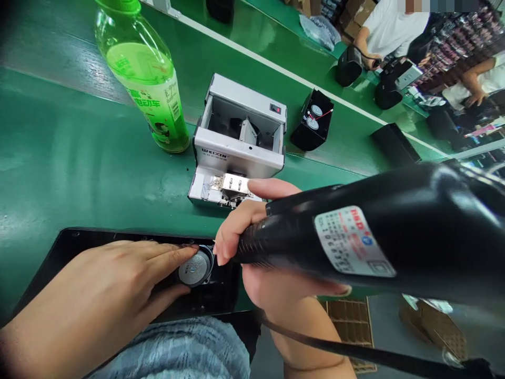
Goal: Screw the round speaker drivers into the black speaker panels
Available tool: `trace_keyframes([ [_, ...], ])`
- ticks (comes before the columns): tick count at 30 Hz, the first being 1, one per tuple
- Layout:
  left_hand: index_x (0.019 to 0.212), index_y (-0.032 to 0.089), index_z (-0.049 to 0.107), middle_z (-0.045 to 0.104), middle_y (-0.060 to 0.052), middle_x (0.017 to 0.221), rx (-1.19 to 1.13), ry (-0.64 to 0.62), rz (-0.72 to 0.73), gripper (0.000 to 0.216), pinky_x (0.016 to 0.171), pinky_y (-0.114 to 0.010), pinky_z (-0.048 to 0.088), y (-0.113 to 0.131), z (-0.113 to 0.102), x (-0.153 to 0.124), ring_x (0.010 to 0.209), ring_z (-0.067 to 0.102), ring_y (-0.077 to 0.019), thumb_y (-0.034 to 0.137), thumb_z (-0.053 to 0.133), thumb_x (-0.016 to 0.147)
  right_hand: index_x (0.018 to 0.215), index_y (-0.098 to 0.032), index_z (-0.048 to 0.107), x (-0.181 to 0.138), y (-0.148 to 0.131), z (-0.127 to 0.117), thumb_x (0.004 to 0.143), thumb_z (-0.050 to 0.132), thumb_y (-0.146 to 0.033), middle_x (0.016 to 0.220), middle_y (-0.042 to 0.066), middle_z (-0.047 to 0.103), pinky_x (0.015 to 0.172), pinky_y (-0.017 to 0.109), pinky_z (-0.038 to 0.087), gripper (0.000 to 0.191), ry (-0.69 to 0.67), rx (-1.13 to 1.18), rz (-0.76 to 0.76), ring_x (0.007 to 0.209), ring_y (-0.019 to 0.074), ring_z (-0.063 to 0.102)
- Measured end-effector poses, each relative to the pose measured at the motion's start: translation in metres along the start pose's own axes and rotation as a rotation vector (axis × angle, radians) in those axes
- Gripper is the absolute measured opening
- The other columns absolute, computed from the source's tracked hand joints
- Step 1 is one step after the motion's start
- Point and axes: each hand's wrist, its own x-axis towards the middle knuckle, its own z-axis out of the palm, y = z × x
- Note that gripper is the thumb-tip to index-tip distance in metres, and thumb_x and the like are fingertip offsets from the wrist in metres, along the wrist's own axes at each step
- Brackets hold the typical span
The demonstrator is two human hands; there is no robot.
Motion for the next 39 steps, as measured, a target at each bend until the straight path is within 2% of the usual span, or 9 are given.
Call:
trace_keyframes([
  [3,0.119,0.028,0.082,0.088,-0.002,0.110,-0.018,-0.053,-0.039,0.033,0.073,-0.050,0.068,0.000,-0.002,0.001,0.084,0.084,-0.0337,0.028,0.087,0.086,0.127,-0.036,0.074,-0.003,0.004,0.000,0.099,0.049,-0.085,0.070,0.002,0.073,0.053,0.045,0.059,0.061,0.012,0.027,-0.091,0.052,0.0236,0.064],
  [8,0.121,0.032,0.081,0.087,-0.001,0.108,-0.032,-0.241,-0.145,0.028,0.079,-0.050,0.065,0.002,-0.010,0.013,0.091,0.083,-0.0337,0.031,0.083,0.093,0.123,-0.035,0.078,-0.008,0.016,0.005,0.101,0.059,-0.076,0.066,0.000,0.068,0.051,0.042,0.056,0.050,-0.025,-0.025,-0.185,0.050,0.0215,0.061],
  [12,0.119,0.032,0.080,0.085,-0.001,0.104,-0.017,-0.323,-0.190,0.023,0.081,-0.050,0.063,0.006,-0.016,0.017,0.093,0.083,-0.0344,0.033,0.079,0.096,0.127,-0.037,0.076,-0.010,0.017,0.004,0.097,0.079,-0.048,0.069,-0.002,0.069,0.054,0.039,0.058,0.032,-0.131,-0.019,-0.194,0.054,0.0201,0.063],
  [15,0.124,0.028,0.079,0.085,-0.004,0.108,-0.028,-0.297,-0.156,0.028,0.083,-0.046,0.063,0.010,-0.019,0.014,0.098,0.083,-0.0339,0.036,0.079,0.098,0.128,-0.036,0.078,-0.012,0.013,0.004,0.092,0.084,-0.028,0.075,0.001,0.076,0.061,0.043,0.062,0.037,-0.220,-0.032,-0.129,0.062,0.0231,0.070],
  [18,0.120,0.023,0.078,0.085,-0.006,0.106,-0.047,-0.303,-0.142,0.026,0.082,-0.043,0.062,0.013,-0.023,0.013,0.097,0.082,-0.0325,0.038,0.079,0.099,0.124,-0.035,0.081,-0.017,0.015,0.008,0.096,0.082,-0.048,0.070,0.000,0.074,0.057,0.043,0.060,0.031,-0.091,-0.054,-0.161,0.057,0.0232,0.067],
  [22,0.111,0.022,0.078,0.085,-0.005,0.104,-0.057,-0.325,-0.152,0.022,0.079,-0.043,0.061,0.014,-0.024,0.012,0.094,0.082,-0.0317,0.039,0.079,0.098,0.111,-0.032,0.085,-0.020,0.025,0.018,0.083,0.077,-0.082,0.061,-0.001,0.070,0.047,0.039,0.054,0.058,0.142,-0.042,-0.224,0.047,0.0218,0.059],
  [29,0.123,0.023,0.079,0.085,-0.008,0.112,-0.055,-0.247,-0.143,0.029,0.085,-0.053,0.066,0.012,-0.020,0.008,0.099,0.083,-0.0367,0.029,0.081,0.095,0.122,-0.030,0.082,-0.014,0.009,0.020,0.082,0.075,-0.086,0.063,0.001,0.073,0.048,0.039,0.055,0.069,0.146,0.052,-0.174,0.046,0.0234,0.061],
  [34,0.136,0.024,0.077,0.084,-0.011,0.129,-0.028,-0.241,-0.140,0.039,0.097,-0.057,0.067,0.008,-0.015,0.006,0.113,0.082,-0.0373,0.021,0.075,0.097,0.119,-0.033,0.077,0.017,-0.037,0.015,0.094,0.064,-0.082,0.064,-0.002,0.069,0.054,0.039,0.056,0.056,0.223,-0.007,-0.351,0.049,0.0214,0.059],
  [39,0.144,0.023,0.075,0.082,-0.013,0.134,-0.027,-0.267,-0.139,0.045,0.099,-0.059,0.067,0.007,-0.013,0.007,0.117,0.081,-0.0385,0.023,0.073,0.099,0.098,-0.029,0.073,0.061,-0.027,0.025,0.088,0.060,-0.093,0.058,-0.004,0.064,0.039,0.034,0.045,0.066,0.189,-0.077,-0.465,0.041,0.0187,0.055],
])
